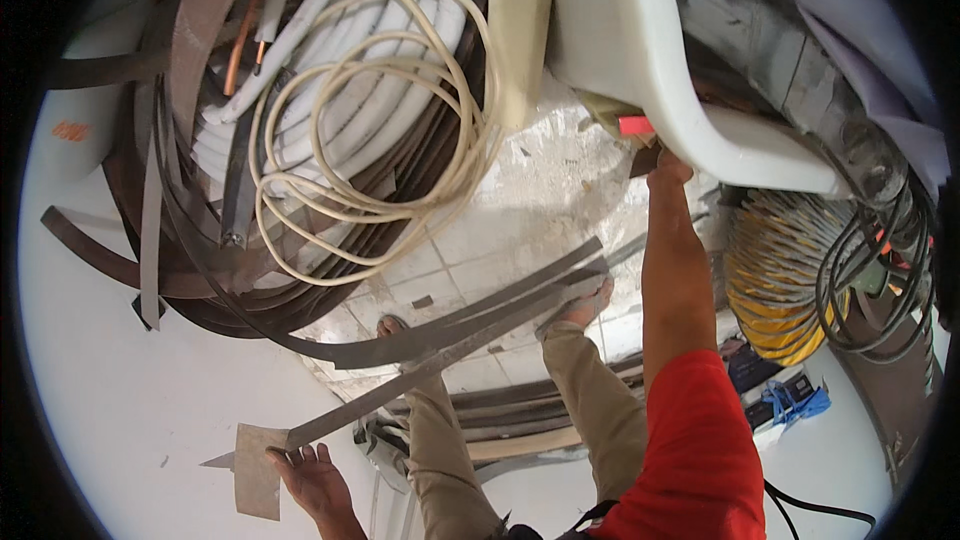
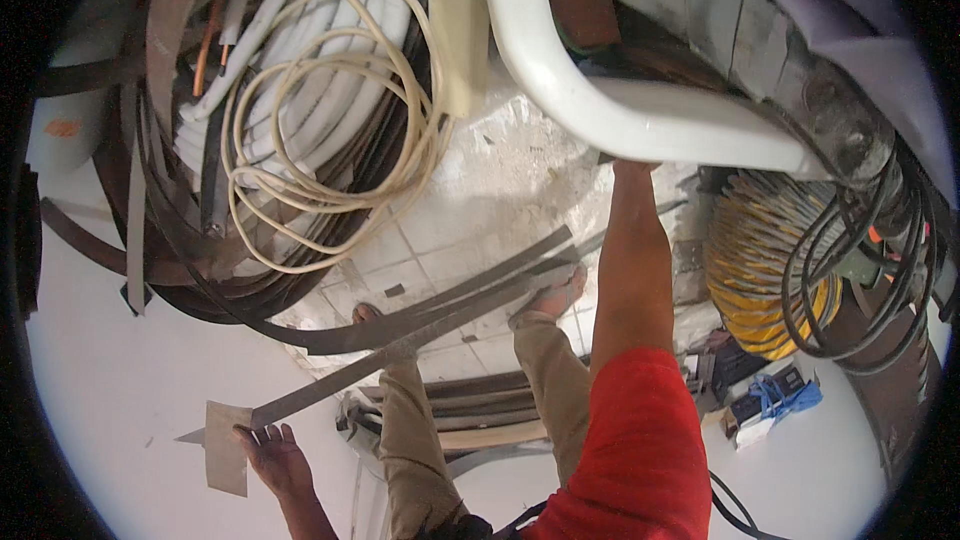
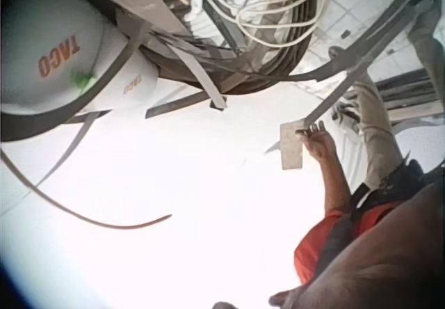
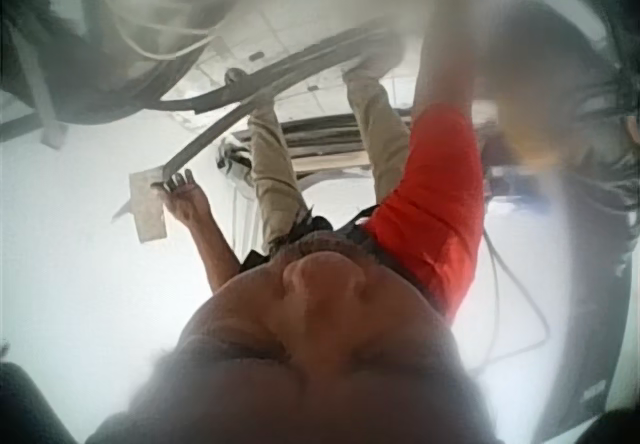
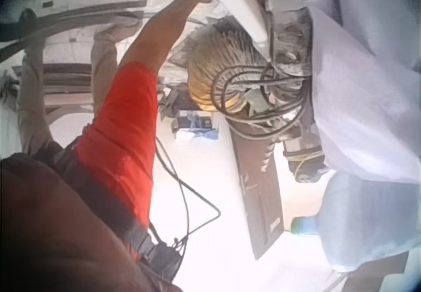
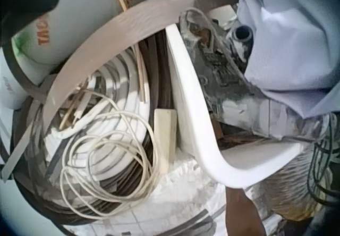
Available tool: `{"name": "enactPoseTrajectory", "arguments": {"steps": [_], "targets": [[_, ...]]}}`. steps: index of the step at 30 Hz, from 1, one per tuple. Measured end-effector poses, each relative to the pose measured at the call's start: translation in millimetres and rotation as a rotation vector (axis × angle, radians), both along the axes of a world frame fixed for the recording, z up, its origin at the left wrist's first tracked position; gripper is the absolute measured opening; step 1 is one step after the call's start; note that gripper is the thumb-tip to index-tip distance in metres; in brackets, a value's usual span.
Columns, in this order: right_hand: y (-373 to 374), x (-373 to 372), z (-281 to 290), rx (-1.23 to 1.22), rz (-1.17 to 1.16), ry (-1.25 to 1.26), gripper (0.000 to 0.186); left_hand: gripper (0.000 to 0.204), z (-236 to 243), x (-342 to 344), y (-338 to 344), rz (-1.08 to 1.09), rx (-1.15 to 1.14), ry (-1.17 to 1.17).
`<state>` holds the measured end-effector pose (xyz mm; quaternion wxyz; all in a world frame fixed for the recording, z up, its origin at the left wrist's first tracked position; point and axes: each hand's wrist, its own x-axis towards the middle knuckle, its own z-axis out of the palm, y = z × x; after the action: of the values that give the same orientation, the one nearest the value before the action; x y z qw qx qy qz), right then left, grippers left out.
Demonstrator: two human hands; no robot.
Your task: The person moves laminate boards and wood trim pieces across a cluttered tiled floor by hand, handles small debris, and applies tape to pieces of material.
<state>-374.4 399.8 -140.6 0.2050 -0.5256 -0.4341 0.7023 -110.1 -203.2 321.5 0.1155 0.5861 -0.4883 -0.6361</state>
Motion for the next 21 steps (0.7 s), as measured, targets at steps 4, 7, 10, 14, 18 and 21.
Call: {"name": "enactPoseTrajectory", "arguments": {"steps": [4, 7, 10, 14, 18, 21], "targets": [[-44.7, 31.1, 58.0, 0.025, 0.074, -0.356, 0.05, 0.039, 1.0, 0.7, 7.6, 0.072, -0.016, -0.012], [-26.0, 70.7, 121.5, -0.042, 0.174, -0.216, 0.046, 0.046, -6.2, -17.2, 16.0, 0.031, 0.008, 0.033], [-39.8, 103.8, 197.9, -0.234, 0.211, -0.354, 0.041, 0.046, 9.9, -25.2, 10.9, -0.019, 0.041, 0.113], [-66.9, 156.5, 288.2, -0.347, 0.316, -0.398, 0.035, 0.05, 23.6, -34.4, -3.0, -0.045, 0.115, 0.17], [-107.1, 210.5, 343.9, -0.499, 0.352, -0.259, 0.043, 0.058, 49.0, -47.7, -5.5, -0.048, 0.129, 0.182], [-151.7, 214.1, 400.2, -0.616, 0.302, -0.056, 0.047, 0.058, 75.4, -53.1, -8.0, 0.01, 0.11, 0.155]]}}
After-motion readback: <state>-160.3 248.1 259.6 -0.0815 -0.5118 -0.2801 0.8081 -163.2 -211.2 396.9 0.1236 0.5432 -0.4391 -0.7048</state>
